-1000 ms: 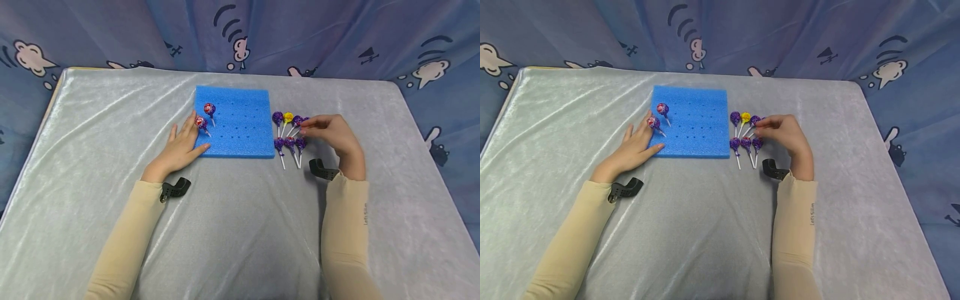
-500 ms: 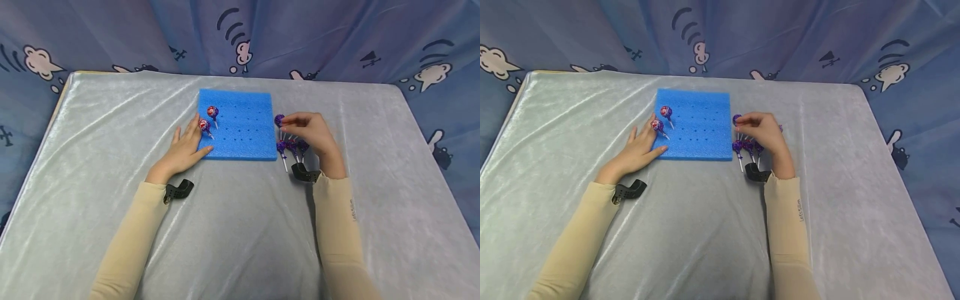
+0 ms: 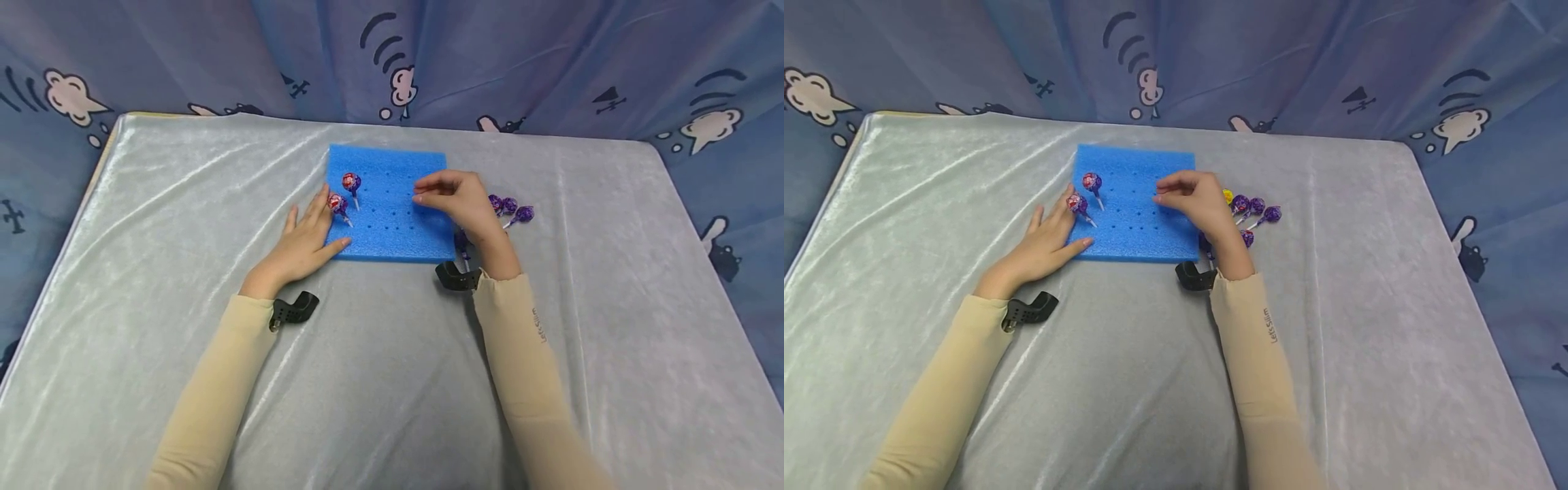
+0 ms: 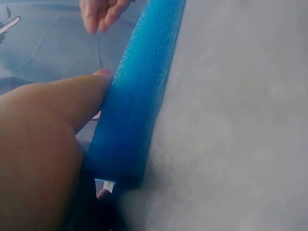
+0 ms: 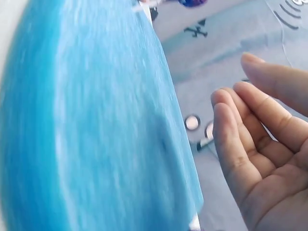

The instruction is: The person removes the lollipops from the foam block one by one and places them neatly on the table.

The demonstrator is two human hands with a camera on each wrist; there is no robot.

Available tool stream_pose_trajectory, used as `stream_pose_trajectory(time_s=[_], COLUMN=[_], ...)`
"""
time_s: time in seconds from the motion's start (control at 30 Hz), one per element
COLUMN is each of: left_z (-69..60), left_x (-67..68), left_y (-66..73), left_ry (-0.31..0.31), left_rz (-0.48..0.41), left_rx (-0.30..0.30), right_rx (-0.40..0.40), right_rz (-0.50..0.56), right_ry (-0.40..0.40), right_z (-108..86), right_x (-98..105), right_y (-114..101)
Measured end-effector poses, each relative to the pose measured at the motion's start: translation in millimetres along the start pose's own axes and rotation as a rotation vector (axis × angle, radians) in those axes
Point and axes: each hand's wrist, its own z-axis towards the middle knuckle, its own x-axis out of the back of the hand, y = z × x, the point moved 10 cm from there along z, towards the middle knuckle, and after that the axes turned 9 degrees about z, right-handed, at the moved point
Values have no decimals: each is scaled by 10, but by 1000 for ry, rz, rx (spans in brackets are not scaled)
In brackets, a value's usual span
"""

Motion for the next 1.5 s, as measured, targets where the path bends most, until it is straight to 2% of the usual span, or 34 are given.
stream_pose_trajectory(time_s=[0.3, 0.77, 1.17, 1.37, 1.5], left_z=[20, 9, 13, 12, 13], left_x=[5, 18, 10, 9, 5], left_y=[-3, -8, -7, -12, -15], left_ry=[9, 12, 11, 13, 12], left_rz=[0, -5, -11, -10, -13], left_rx=[-1, 2, 0, 0, 1], right_rx=[25, 16, 44, 72, 82], right_rz=[19, 29, -14, -67, -62], right_ry=[-23, -37, 15, 16, 16], right_z=[116, 221, 291, 297, 292], right_x=[-329, -658, -794, -822, -826], right_y=[-83, -113, -143, -177, -185])
